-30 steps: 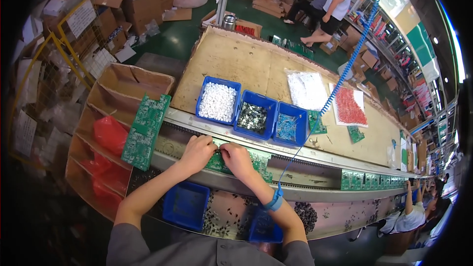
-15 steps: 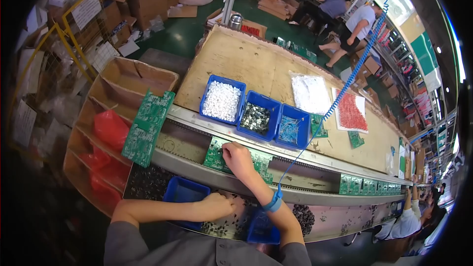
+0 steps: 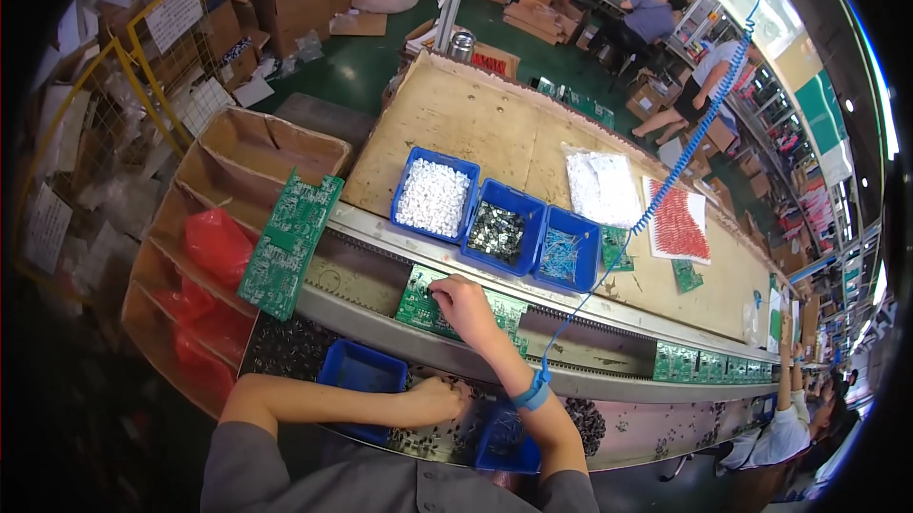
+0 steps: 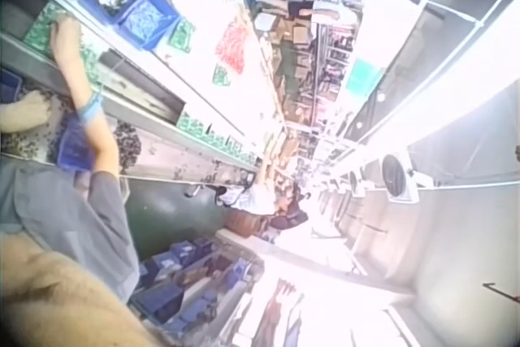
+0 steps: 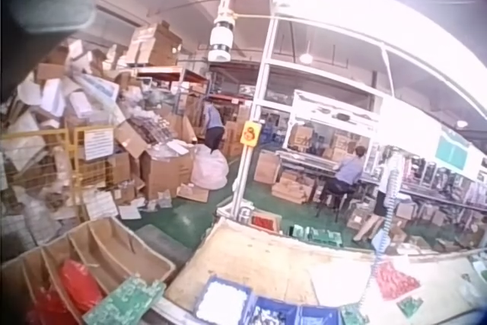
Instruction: The person assembles electronic components onto printed circuit boards by hand, taking components from plastic bins and placing them onto the boards on a conveyor belt.
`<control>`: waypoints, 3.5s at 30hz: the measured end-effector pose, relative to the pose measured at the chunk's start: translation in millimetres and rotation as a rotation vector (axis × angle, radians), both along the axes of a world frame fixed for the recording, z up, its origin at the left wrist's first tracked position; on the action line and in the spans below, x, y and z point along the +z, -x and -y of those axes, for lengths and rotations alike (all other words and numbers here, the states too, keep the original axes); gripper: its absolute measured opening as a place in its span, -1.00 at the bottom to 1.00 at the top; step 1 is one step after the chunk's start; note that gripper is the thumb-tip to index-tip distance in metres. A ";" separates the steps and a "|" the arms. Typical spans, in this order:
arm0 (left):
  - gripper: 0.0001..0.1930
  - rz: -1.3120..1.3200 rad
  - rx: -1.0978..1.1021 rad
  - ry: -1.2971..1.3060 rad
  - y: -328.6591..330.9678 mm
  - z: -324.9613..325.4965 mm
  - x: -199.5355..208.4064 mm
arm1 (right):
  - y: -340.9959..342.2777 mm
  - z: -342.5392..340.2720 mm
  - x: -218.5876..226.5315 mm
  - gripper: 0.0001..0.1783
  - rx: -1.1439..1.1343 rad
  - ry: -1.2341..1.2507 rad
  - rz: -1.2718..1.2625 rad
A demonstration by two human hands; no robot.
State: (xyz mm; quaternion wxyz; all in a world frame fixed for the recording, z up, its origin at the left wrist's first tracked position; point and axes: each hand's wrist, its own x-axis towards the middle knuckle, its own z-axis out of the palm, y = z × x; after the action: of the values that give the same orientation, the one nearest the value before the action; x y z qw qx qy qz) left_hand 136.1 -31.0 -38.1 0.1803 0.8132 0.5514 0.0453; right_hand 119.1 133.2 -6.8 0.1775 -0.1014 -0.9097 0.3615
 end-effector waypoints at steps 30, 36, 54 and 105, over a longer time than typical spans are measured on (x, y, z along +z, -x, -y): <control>-0.81 0.969 0.460 0.178 45.6 -3.0 55.3 | -61.5 13.1 63.9 -0.73 0.080 0.158 0.053; -0.84 1.038 0.548 0.219 79.9 -11.5 58.9 | -91.1 23.1 89.3 -0.66 0.217 0.096 0.109; -0.81 0.485 0.132 0.135 10.0 -12.4 27.4 | -110.1 -27.2 39.3 -0.86 -0.253 0.130 0.076; -0.92 0.896 0.688 -0.032 80.9 -47.7 53.9 | -147.5 1.6 77.4 -0.86 -0.014 0.030 0.417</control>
State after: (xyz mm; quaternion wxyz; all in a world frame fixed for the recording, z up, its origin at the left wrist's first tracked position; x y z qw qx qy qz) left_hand 55.2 16.7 15.7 0.3594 0.4905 0.6535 0.4507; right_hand 266.6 131.6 70.6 -0.0137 -0.1828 -0.9205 0.3451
